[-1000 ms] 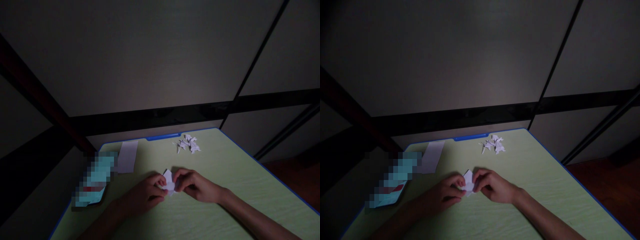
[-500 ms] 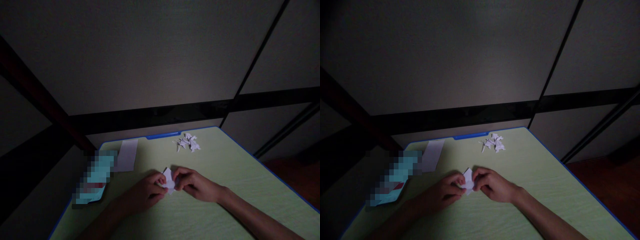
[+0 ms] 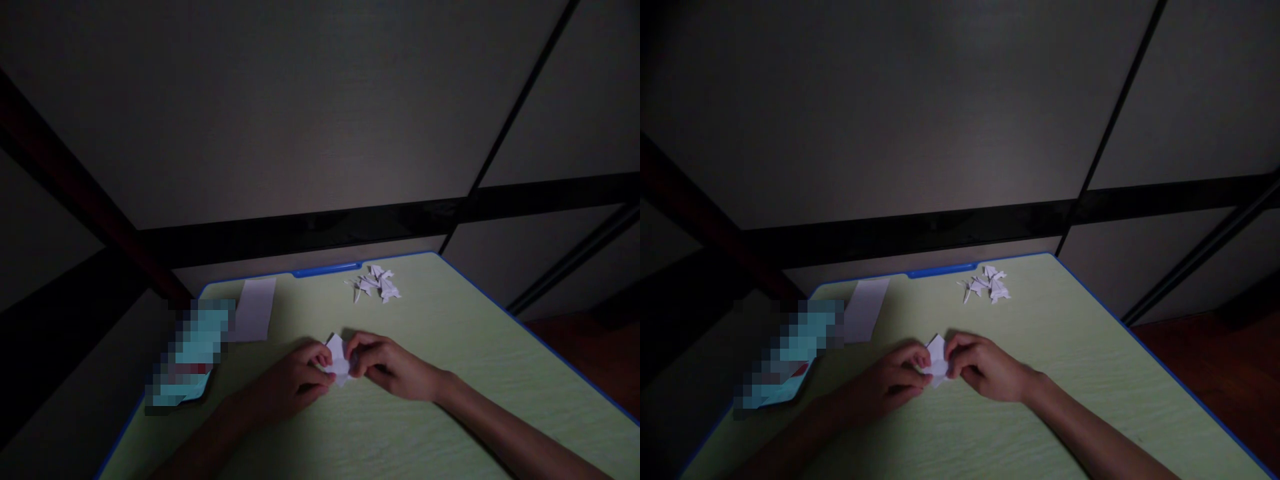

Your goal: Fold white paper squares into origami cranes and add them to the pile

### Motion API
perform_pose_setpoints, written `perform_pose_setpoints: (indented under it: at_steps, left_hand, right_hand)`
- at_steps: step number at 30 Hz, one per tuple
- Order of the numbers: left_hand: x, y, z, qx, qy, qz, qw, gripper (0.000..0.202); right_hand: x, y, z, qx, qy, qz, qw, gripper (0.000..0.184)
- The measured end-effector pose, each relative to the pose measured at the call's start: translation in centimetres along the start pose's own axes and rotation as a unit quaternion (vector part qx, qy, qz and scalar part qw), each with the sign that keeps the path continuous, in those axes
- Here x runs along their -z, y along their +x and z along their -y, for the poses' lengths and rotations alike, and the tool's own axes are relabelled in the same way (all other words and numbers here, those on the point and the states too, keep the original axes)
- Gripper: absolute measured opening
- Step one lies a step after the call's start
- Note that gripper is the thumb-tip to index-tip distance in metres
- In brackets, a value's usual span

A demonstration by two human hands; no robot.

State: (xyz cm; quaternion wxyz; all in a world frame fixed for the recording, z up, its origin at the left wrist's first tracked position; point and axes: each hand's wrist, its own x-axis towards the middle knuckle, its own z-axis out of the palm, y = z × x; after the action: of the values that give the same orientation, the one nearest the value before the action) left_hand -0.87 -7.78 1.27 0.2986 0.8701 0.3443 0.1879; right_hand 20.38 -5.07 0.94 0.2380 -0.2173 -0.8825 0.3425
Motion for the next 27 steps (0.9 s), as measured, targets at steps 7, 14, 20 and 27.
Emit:
perform_pose_setpoints:
  at_steps: [7,14,20,27]
  left_hand:
    - [0.0,0.0,0.0,-0.005,0.006,0.006,1.000,0.020]
    - [0.0,0.0,0.1,-0.005,0.007,0.003,1.000,0.021]
    - [-0.3,0.0,0.2,-0.011,0.006,-0.011,1.000,0.019]
    - [-0.5,-0.2,0.6,-0.013,0.017,-0.045,0.999,0.014]
  right_hand:
    - [0.0,0.0,0.0,-0.002,0.002,0.000,1.000,0.023]
    - [-0.1,-0.1,-0.2,0.002,0.012,-0.006,1.000,0.023]
    - [-0.2,0.0,-0.4,-0.018,0.024,-0.036,0.999,0.019]
    - [-0.1,0.0,-1.1,-0.093,0.092,-0.115,0.985,0.013]
